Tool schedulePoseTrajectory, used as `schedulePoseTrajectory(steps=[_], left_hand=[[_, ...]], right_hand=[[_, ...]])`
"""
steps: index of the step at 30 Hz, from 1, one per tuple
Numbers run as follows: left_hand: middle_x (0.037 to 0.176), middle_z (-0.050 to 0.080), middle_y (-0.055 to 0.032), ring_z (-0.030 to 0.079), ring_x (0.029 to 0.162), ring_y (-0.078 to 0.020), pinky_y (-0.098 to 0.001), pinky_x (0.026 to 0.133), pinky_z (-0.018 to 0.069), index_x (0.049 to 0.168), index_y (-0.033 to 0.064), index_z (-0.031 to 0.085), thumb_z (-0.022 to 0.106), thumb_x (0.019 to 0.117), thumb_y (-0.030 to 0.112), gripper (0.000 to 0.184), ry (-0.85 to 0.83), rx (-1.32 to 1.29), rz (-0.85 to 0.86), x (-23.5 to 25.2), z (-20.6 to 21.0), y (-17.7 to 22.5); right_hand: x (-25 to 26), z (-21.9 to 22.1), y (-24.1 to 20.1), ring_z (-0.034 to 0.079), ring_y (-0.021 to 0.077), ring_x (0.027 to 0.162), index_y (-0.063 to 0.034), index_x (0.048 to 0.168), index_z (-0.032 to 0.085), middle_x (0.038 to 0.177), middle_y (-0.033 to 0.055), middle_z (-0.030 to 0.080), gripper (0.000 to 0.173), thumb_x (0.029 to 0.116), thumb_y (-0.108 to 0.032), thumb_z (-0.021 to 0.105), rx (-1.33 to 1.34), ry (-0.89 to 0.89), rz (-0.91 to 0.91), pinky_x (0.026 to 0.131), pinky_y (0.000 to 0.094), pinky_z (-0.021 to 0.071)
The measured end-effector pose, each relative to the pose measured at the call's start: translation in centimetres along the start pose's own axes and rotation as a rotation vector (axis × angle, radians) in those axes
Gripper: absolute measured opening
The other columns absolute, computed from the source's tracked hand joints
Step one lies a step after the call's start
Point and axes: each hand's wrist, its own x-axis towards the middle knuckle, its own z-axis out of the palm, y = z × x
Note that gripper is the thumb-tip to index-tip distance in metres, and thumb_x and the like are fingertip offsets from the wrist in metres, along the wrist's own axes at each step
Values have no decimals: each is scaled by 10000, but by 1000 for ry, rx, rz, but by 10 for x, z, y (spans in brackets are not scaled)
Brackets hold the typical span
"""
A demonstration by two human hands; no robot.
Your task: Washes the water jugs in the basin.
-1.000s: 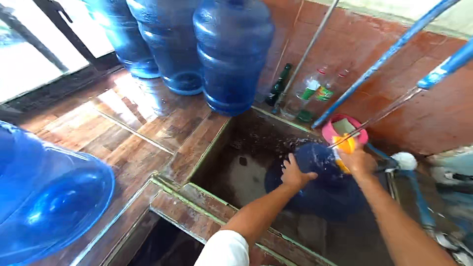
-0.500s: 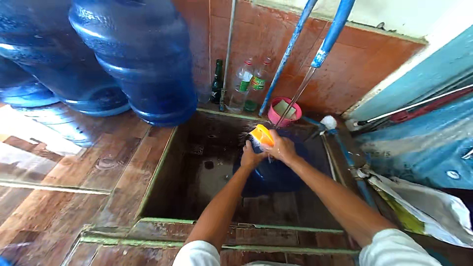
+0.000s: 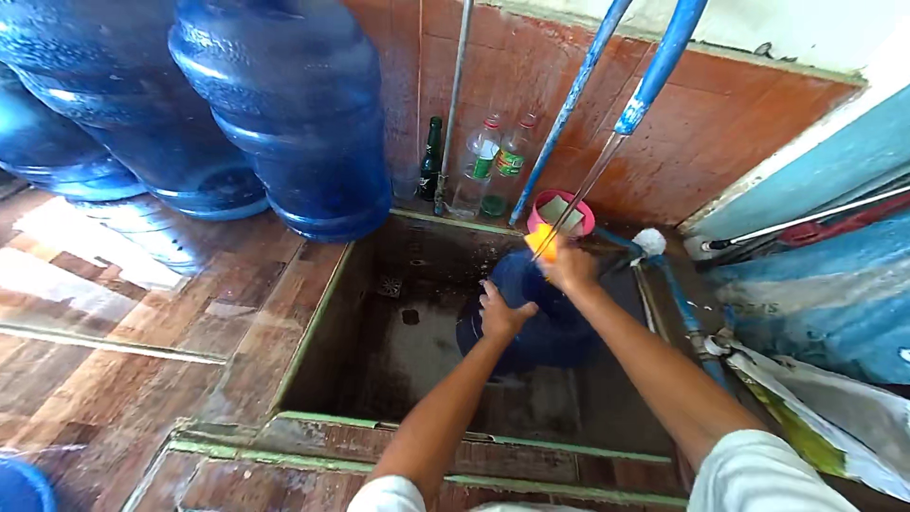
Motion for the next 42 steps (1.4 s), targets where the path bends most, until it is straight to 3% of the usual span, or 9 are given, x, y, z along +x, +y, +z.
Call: schedulePoseTrajectory(steps=[3, 7, 11, 16, 20, 24, 27, 39, 42], left_hand=[[1586, 309, -321, 463, 1391, -436, -555, 1117, 427, 1615, 28, 163, 820, 867, 352, 1047, -88, 71, 102, 22, -15, 3], [1593, 277, -343, 438, 1394, -497, -599, 1086, 447, 1637, 45, 53, 872, 784, 446, 1249, 101, 3, 3, -4, 6, -2], [1596, 270, -343, 436, 1398, -482, -565, 1114, 426, 1630, 31, 90, 830, 850, 391, 1133, -14, 51, 67, 15, -5, 4], [1578, 306, -339, 493, 1364, -447, -557, 1080, 467, 1611, -8, 92, 848, 813, 437, 1187, 88, -67, 26, 0, 6, -11], [1602, 272, -326, 434, 1418, -433, -539, 1132, 415, 1616, -7, 71, 825, 858, 380, 1136, -39, 2, 31, 12, -4, 3], [1621, 234, -328, 445, 1403, -466, -566, 1092, 455, 1628, 16, 54, 852, 811, 439, 1217, 61, -3, 10, -8, 15, -3], [1633, 179, -341, 383, 1435, -490, -570, 1130, 406, 1622, -9, 6, 852, 822, 417, 1239, 30, -26, 14, -5, 24, 7], [1336, 600, -293, 593, 1253, -407, -569, 1062, 461, 1516, -3, 404, 693, 982, 351, 702, 21, 100, 90, 47, -35, 14], [1346, 588, -293, 597, 1251, -396, -555, 1055, 470, 1525, -14, 349, 684, 976, 428, 780, 26, 151, 46, 44, -22, 19]], right_hand=[[-17, -2, -10, 657, 516, 1093, -45, 1496, 476, 1141, 315, 689, 661, 985, -409, 681, -7, -103, -211, 926, 688, 481], [17, -5, 15, 627, 517, 1170, -21, 1524, 416, 1228, 330, 655, 672, 1017, -407, 630, 52, 3, 65, 976, 685, 464], [-16, -4, -17, 646, 504, 1125, -37, 1515, 452, 1166, 312, 683, 675, 996, -415, 659, -11, -143, -198, 962, 662, 469], [21, -3, 5, 630, 515, 1163, -23, 1520, 425, 1224, 325, 659, 655, 1021, -399, 621, 46, 9, 60, 964, 681, 471], [-9, -2, -26, 644, 492, 1138, -51, 1509, 462, 1191, 299, 680, 662, 997, -423, 655, -17, -143, -235, 959, 672, 468], [26, 0, 1, 627, 502, 1176, -28, 1520, 431, 1244, 315, 656, 645, 1022, -392, 620, 71, -4, 25, 981, 683, 462], [1, 2, -22, 656, 484, 1124, -20, 1488, 476, 1181, 293, 688, 646, 990, -387, 662, 1, -47, -140, 948, 669, 488], [-92, -8, 62, 652, 491, 1130, -60, 1519, 446, 1176, 295, 686, 642, 1030, -455, 575, 140, -159, 65, 954, 660, 480], [-76, -22, 85, 627, 493, 1173, -23, 1498, 436, 1205, 311, 663, 627, 1040, -426, 580, 130, -144, 253, 979, 655, 464]])
